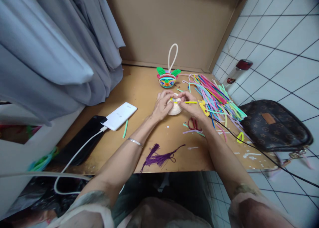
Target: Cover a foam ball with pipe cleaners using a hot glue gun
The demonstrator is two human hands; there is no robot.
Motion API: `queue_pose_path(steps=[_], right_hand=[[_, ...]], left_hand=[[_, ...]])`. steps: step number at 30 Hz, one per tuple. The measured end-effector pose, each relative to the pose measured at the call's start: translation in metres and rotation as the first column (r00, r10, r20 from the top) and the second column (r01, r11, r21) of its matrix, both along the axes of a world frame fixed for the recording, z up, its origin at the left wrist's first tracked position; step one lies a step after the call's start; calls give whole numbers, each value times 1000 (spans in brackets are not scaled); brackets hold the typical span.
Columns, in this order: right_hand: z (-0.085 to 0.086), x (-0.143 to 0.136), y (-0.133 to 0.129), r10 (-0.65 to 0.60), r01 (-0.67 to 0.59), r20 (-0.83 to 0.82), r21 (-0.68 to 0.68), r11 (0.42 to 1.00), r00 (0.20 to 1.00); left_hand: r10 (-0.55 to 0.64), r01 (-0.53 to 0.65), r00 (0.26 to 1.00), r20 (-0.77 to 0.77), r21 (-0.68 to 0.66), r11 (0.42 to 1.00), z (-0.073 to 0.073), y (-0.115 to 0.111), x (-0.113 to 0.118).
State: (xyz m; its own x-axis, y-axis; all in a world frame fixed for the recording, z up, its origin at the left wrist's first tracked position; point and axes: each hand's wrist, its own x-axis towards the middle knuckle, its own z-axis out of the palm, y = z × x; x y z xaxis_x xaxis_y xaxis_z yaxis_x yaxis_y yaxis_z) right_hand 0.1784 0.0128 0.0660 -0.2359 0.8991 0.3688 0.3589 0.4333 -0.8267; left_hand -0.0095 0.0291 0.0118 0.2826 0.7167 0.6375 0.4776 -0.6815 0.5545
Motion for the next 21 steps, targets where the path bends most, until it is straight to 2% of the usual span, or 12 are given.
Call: queue_pose_path(steps=[5,12,16,21], right_hand=[[-1,10,1,69,-77,-92,-89,993,993],[-9,11,5,39,-77,-235,-154,985,971],[-14,4,7,12,-46,-247,-134,990,969],[-20,-3,7,-101,94,-140,-53,994,985]], left_hand=[[-23,25,998,50,-36,999,-1,2,-2],[-45,51,995,87,-71,996,-1,3,-2],[-63,75,991,122,-93,993,-1,3,-1],[-77,89,989,125,-94,992,-1,3,0]])
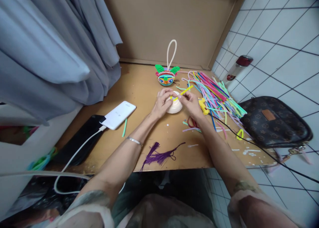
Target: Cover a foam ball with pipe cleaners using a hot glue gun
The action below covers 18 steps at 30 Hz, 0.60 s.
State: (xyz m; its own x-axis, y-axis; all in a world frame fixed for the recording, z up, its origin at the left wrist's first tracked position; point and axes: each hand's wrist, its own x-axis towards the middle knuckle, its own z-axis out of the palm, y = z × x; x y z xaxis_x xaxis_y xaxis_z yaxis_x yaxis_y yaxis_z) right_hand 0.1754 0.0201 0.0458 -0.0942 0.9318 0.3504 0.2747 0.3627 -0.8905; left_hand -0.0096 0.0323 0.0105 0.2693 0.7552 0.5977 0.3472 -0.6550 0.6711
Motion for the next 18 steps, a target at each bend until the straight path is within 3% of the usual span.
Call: queue_pose_path(steps=[10,18], right_hand=[[5,-4,-4,-53,43,98,105,994,994],[12,-4,-14,-155,67,275,305,950,949]], left_hand=[[0,0,1000,-16,24,1000,0,-2,2],[-5,5,1000,4,16,1000,0,0,1]])
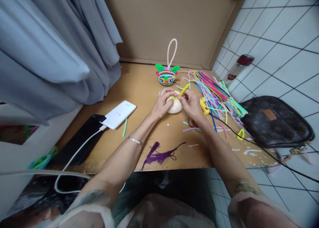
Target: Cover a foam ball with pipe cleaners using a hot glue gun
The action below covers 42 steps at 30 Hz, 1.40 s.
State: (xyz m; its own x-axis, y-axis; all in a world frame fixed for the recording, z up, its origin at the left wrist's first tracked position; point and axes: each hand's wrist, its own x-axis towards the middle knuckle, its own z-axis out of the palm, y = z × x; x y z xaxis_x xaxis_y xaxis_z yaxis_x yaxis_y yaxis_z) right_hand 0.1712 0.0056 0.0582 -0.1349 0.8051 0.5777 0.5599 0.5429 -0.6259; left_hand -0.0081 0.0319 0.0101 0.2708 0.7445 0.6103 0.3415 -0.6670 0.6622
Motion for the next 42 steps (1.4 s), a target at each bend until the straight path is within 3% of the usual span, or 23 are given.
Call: queue_pose_path(steps=[4,9,18,34,42], right_hand=[[1,5,2,32,-32,8,-73,997,999],[2,11,5,122,-139,-105,-175,975,987],[-2,15,4,133,-136,59,62,989,989],[2,19,4,163,-225,295,187,956,942],[-1,19,5,178,-229,251,190,955,951]], left_hand=[[-25,24,999,30,10,1000,0,1,0],[-22,22,999,25,4,1000,0,2,0],[3,-3,1000,6,4,1000,1,-1,1],[-6,5,999,39,8,1000,-2,2,1],[-8,6,999,51,41,999,0,0,2]])
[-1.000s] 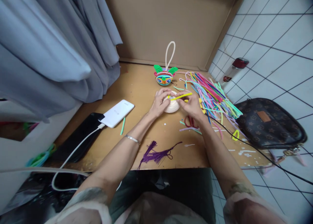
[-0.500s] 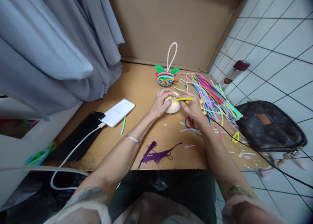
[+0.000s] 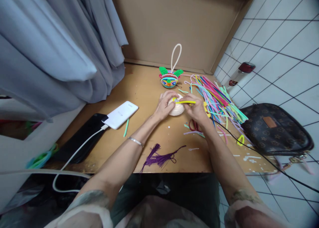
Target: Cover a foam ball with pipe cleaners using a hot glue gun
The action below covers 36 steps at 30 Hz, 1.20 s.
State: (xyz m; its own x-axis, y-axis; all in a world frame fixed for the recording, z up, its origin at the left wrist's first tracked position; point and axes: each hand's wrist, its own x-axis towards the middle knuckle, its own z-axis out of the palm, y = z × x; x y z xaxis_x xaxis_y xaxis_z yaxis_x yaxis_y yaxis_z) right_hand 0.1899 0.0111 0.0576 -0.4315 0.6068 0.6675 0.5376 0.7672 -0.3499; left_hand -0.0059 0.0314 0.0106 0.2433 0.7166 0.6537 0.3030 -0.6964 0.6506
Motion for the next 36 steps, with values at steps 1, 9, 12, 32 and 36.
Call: queue_pose_path(steps=[1,9,12,32,36], right_hand=[[-1,0,0,-2,2,-9,-3,1000,1000],[-3,0,1,-28,26,-43,-40,999,999],[-3,0,0,-33,30,-45,-66,997,998],[-3,0,2,-13,6,-86,-82,997,996],[-4,1,4,-36,27,-86,-103,994,996]], left_hand=[[3,-3,1000,11,-3,1000,0,0,0],[-8,13,996,88,-54,998,-6,4,0],[-24,29,995,102,-49,998,-7,5,-1],[14,-13,998,-64,20,1000,2,-1,-3],[19,-18,996,-85,14,1000,4,-2,-2]])
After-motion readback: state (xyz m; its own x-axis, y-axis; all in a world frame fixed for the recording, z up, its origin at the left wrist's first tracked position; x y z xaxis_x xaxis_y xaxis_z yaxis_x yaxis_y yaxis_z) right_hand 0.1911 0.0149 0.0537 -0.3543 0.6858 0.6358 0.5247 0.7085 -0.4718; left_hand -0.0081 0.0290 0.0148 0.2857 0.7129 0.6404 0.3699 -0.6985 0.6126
